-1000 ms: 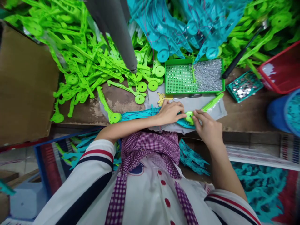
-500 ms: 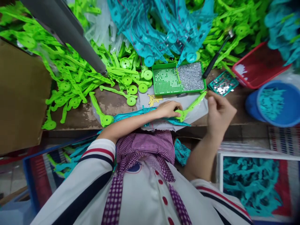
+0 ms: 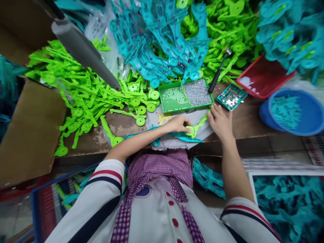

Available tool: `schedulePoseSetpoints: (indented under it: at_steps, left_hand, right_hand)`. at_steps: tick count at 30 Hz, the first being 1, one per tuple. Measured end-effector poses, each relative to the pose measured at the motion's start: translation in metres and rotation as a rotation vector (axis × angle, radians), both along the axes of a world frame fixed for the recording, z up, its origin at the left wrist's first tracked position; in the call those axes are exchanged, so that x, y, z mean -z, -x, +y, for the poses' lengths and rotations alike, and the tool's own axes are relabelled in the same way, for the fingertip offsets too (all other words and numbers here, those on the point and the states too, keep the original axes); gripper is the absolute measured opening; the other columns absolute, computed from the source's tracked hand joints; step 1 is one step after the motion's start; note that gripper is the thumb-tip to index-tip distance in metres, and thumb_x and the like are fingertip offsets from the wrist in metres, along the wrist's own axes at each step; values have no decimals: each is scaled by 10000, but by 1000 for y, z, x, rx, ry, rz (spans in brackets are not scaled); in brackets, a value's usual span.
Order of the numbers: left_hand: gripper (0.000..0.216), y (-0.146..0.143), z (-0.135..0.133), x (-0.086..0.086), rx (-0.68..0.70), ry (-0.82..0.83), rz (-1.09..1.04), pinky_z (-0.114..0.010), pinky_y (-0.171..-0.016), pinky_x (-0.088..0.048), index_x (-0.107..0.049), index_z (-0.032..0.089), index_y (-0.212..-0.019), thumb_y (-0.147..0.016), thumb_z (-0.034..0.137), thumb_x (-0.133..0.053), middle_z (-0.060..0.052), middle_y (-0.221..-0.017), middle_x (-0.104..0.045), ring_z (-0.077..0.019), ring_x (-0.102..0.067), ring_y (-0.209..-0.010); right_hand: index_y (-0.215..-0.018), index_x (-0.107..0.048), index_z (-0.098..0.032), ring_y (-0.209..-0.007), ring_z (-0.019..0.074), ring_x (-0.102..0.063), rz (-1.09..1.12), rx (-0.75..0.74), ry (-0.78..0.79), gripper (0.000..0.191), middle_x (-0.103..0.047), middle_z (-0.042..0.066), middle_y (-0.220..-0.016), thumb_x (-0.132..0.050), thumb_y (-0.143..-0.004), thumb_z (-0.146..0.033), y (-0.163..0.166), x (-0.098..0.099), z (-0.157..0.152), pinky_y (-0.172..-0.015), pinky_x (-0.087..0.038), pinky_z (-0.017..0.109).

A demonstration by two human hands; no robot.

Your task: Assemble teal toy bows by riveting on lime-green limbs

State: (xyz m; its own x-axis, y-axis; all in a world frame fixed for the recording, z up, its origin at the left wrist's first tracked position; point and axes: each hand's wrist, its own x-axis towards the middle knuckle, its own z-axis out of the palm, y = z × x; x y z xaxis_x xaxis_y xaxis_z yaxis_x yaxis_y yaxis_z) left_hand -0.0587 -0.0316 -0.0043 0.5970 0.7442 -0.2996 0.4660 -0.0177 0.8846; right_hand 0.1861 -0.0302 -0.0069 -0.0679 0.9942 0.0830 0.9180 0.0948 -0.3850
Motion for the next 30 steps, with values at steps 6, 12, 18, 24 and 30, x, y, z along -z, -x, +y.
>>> schedulePoseSetpoints:
  at_steps: [6,12,18,24,30]
  left_hand:
    - [277,2,0,-1,4,35,-14,-277,-723,-436,-778,153,-1023,-774,275,-777,-49,-962,-768,-156,-635,-812]
    - [303,5,1,-4,31,14,59,-281,-704,-427,-775,168,-1044,-781,320,-771,-42,-966,-769,-160,-629,-807]
    - [221,-7,17,-16,217,-54,93,-283,-746,-428,-768,161,-1011,-876,308,-671,-54,-948,-760,-154,-627,-811]
    - [261,-50,23,-17,27,-152,170,-310,-717,-402,-758,138,-958,-858,377,-728,-55,-794,-705,-168,-596,-752]
    - [190,-52,22,-12,-27,-59,80,-315,-667,-339,-758,147,-768,-818,328,-731,-4,-641,-630,-137,-514,-643]
  right_hand:
    - [-1400,-617,-207,-1455,303,-473,16,-15,-100,521,-594,123,-1474,-350,-1035,-466,3,3,-16,-1222,-284,637]
    - [-1322,-674,-217,-1366,292,-574,-28,-164,-154,452,-667,93,-1384,-389,-1034,-418,-4,8,-36,-1247,-233,637]
    - [-1262,-715,-206,-1292,289,-634,-127,-262,-110,409,-701,100,-1327,-429,-1023,-375,-3,-4,-23,-1266,-191,629]
    - [-1250,-722,-189,-1250,282,-663,-95,-326,-54,410,-708,118,-1310,-435,-1010,-357,-16,-7,-13,-1203,-357,578]
    - [-1369,-646,-205,-1408,296,-532,-55,-271,-37,473,-638,115,-1421,-397,-1019,-401,-45,-2,15,-1189,-365,577]
